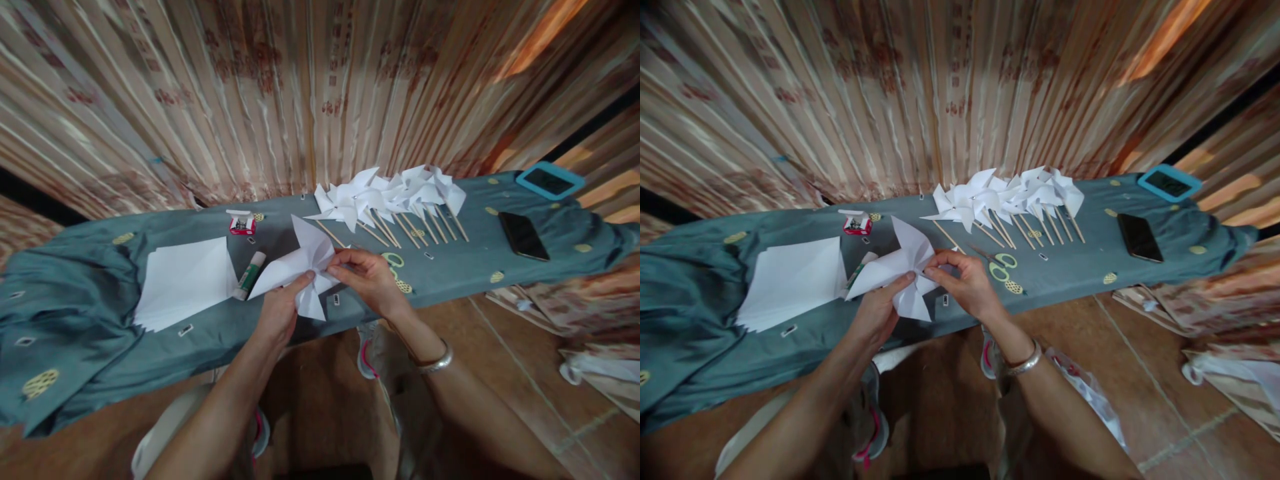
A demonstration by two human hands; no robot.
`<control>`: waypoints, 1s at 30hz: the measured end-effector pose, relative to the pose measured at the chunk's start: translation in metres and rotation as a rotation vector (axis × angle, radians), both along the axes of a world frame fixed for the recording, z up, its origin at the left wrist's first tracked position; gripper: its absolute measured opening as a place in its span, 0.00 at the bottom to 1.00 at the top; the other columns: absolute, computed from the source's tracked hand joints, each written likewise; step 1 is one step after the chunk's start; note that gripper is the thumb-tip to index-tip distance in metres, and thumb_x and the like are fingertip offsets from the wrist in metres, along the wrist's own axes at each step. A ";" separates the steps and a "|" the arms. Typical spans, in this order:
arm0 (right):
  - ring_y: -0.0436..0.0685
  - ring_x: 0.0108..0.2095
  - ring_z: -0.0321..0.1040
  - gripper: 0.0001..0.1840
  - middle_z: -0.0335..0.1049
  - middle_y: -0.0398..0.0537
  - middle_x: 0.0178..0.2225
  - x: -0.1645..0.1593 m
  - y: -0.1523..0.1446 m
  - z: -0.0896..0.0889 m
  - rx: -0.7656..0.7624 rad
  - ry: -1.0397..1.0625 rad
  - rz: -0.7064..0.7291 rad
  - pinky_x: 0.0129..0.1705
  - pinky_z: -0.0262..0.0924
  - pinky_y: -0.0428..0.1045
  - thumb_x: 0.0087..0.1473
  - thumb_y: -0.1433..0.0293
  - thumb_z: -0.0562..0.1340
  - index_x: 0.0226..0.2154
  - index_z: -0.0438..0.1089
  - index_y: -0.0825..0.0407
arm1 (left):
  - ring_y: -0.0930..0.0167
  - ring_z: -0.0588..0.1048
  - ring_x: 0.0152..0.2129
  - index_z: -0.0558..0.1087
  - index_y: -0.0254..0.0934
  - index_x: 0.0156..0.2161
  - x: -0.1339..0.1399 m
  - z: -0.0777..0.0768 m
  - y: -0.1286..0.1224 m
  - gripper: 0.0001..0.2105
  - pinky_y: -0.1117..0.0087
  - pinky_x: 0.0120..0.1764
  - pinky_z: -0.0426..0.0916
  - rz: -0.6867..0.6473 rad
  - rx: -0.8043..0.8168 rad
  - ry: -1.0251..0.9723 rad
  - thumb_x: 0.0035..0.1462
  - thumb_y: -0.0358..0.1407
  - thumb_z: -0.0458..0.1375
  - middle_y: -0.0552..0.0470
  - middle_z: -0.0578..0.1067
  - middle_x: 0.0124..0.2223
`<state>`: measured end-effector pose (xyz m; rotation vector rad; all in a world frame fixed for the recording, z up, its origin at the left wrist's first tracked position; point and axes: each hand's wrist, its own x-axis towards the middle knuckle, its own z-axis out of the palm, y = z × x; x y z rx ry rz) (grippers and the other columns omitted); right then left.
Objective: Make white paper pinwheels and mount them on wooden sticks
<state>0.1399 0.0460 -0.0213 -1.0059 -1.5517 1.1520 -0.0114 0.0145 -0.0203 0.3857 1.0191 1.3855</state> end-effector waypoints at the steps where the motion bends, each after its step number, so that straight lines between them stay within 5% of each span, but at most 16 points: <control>1: 0.55 0.38 0.72 0.07 0.77 0.47 0.35 -0.001 -0.001 0.001 0.010 -0.001 0.000 0.47 0.65 0.52 0.50 0.63 0.67 0.30 0.75 0.49 | 0.62 0.80 0.35 0.79 0.32 0.37 0.000 0.000 0.000 0.20 0.61 0.47 0.70 0.009 0.015 0.007 0.33 0.31 0.73 0.48 0.82 0.36; 6: 0.58 0.54 0.66 0.04 0.72 0.49 0.50 -0.002 -0.008 0.012 0.094 -0.036 -0.064 0.60 0.56 0.56 0.50 0.66 0.67 0.29 0.75 0.48 | 0.63 0.79 0.36 0.78 0.32 0.38 -0.005 0.000 0.003 0.20 0.62 0.48 0.69 0.056 0.084 0.038 0.34 0.30 0.72 0.49 0.82 0.34; 15: 0.60 0.64 0.54 0.03 0.56 0.45 0.64 -0.015 -0.028 0.020 0.385 -0.315 -0.156 0.63 0.53 0.58 0.55 0.70 0.63 0.32 0.73 0.45 | 0.61 0.79 0.39 0.77 0.32 0.38 -0.006 0.010 0.006 0.20 0.63 0.46 0.71 0.025 0.081 -0.039 0.35 0.31 0.71 0.48 0.81 0.35; 21: 0.63 0.67 0.46 0.04 0.49 0.43 0.67 -0.021 -0.030 0.017 0.506 -0.437 -0.177 0.65 0.47 0.62 0.57 0.71 0.61 0.34 0.72 0.46 | 0.60 0.80 0.37 0.76 0.32 0.40 -0.002 0.012 0.001 0.22 0.64 0.43 0.71 -0.019 0.106 -0.018 0.35 0.31 0.71 0.48 0.81 0.33; 30: 0.63 0.65 0.50 0.05 0.51 0.47 0.66 -0.018 -0.029 0.019 0.539 -0.464 -0.195 0.63 0.50 0.63 0.57 0.72 0.60 0.34 0.71 0.47 | 0.61 0.79 0.35 0.77 0.34 0.35 -0.003 0.014 -0.004 0.17 0.64 0.41 0.71 -0.031 0.138 0.019 0.35 0.30 0.69 0.50 0.81 0.34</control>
